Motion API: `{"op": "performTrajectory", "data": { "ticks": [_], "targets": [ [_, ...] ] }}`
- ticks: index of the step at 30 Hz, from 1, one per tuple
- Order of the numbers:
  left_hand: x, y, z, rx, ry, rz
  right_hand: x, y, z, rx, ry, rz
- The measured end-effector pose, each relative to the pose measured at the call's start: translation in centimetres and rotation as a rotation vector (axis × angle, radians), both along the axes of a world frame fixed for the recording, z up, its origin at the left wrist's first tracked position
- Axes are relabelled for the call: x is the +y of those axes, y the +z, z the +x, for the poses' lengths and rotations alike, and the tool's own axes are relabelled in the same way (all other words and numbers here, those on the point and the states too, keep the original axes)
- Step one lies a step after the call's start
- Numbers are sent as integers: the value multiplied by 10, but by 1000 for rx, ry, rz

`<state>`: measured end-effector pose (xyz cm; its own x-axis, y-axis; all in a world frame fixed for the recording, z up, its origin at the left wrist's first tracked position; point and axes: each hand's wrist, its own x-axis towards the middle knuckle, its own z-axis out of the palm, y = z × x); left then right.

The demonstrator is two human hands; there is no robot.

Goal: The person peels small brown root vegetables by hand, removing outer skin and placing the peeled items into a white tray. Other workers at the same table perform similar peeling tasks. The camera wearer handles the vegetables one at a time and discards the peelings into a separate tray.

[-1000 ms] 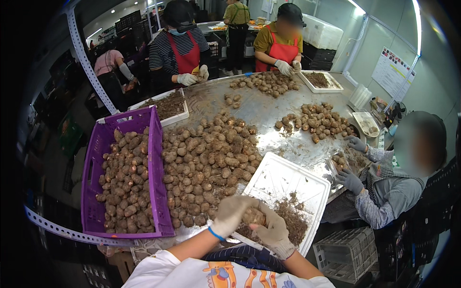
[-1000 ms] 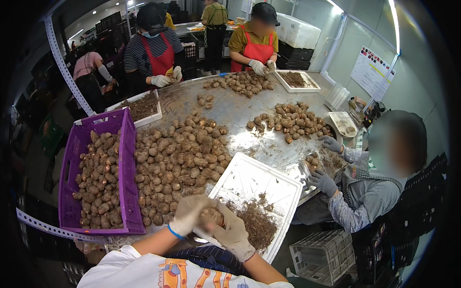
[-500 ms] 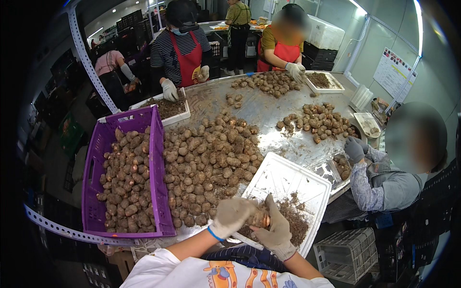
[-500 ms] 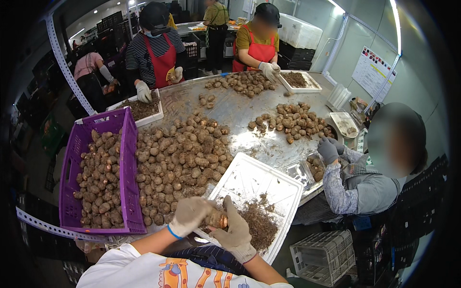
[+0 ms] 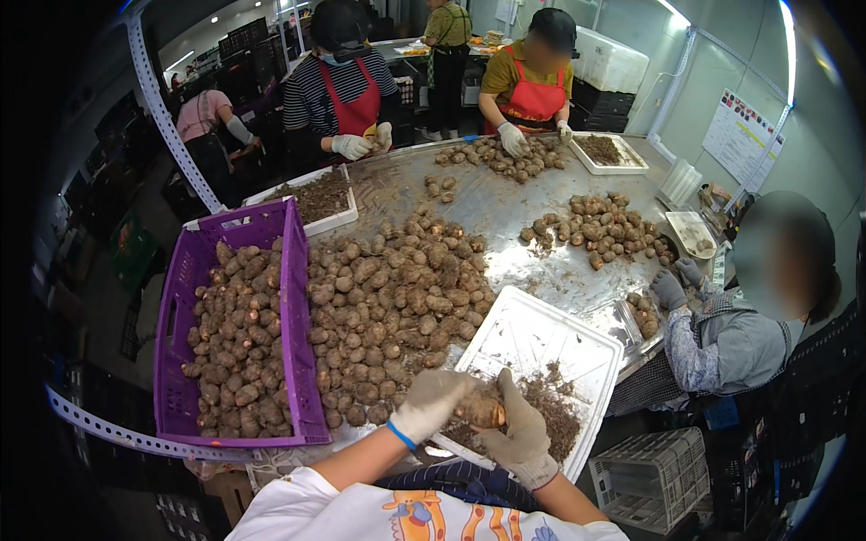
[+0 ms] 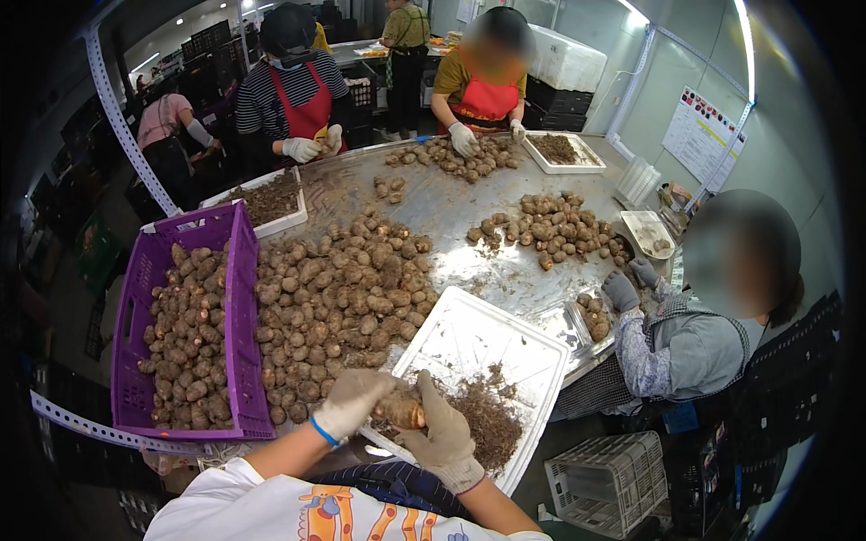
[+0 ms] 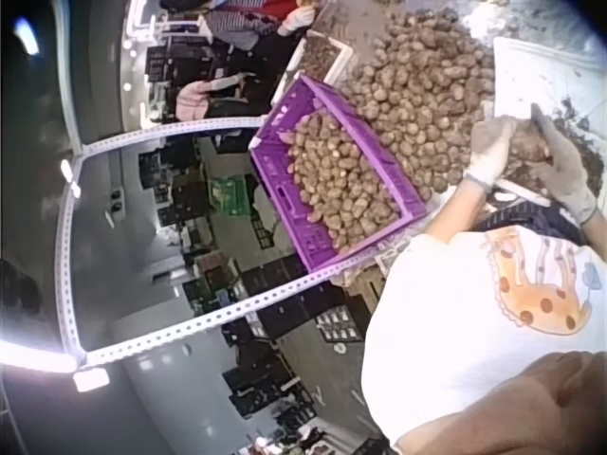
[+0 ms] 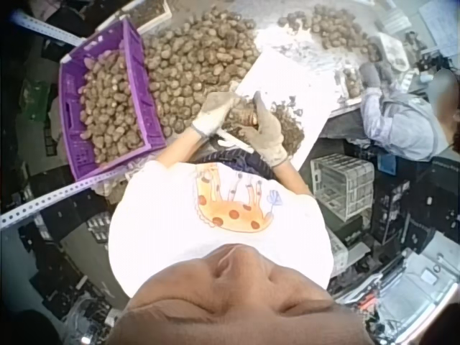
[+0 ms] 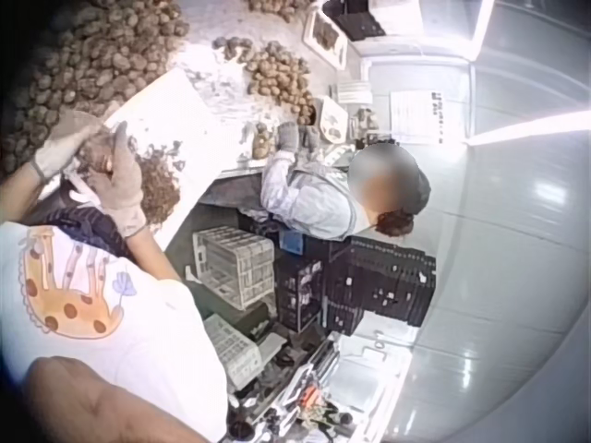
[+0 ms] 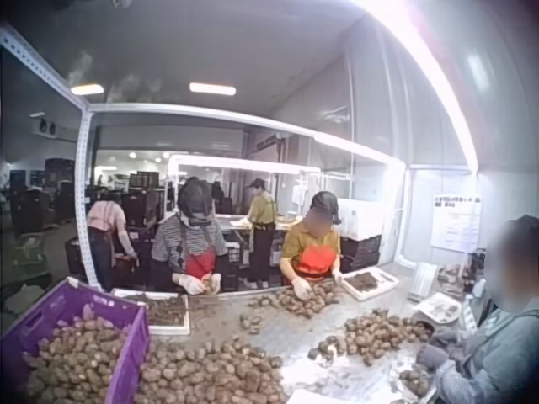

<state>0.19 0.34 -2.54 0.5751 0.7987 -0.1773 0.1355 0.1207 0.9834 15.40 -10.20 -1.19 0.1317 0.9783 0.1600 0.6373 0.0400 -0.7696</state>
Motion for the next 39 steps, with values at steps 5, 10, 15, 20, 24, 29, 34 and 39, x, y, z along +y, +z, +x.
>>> {"op": "performTrajectory", "data": {
  "ticks": [5, 10, 15, 20, 24, 29, 34, 39],
  "targets": [
    [6, 11, -3, 64, -141, 312, 6, -15, 9, -53, 61, 191],
    [-12, 9, 8, -91, -102, 323, 5, -21, 0, 208, 6, 220],
    [-7, 9, 5, 46, 4, 192, 1, -21, -2, 126, -23, 222],
    [20, -15, 5, -310, 376, -647, -2, -38, 10, 82, 66, 414],
    [-3, 8, 0, -312, 8, -246, 1, -44, 13, 24, 53, 455],
    [-14, 16, 2, -217, 14, -309, 2, -26, 2, 207, -33, 303],
    [-1, -12, 2, -175, 143, -263, -3, -22, -1, 358, -33, 239],
    [8, -19, -3, -430, 92, -801, -7, -18, -1, 303, -14, 401]
  ]
}}
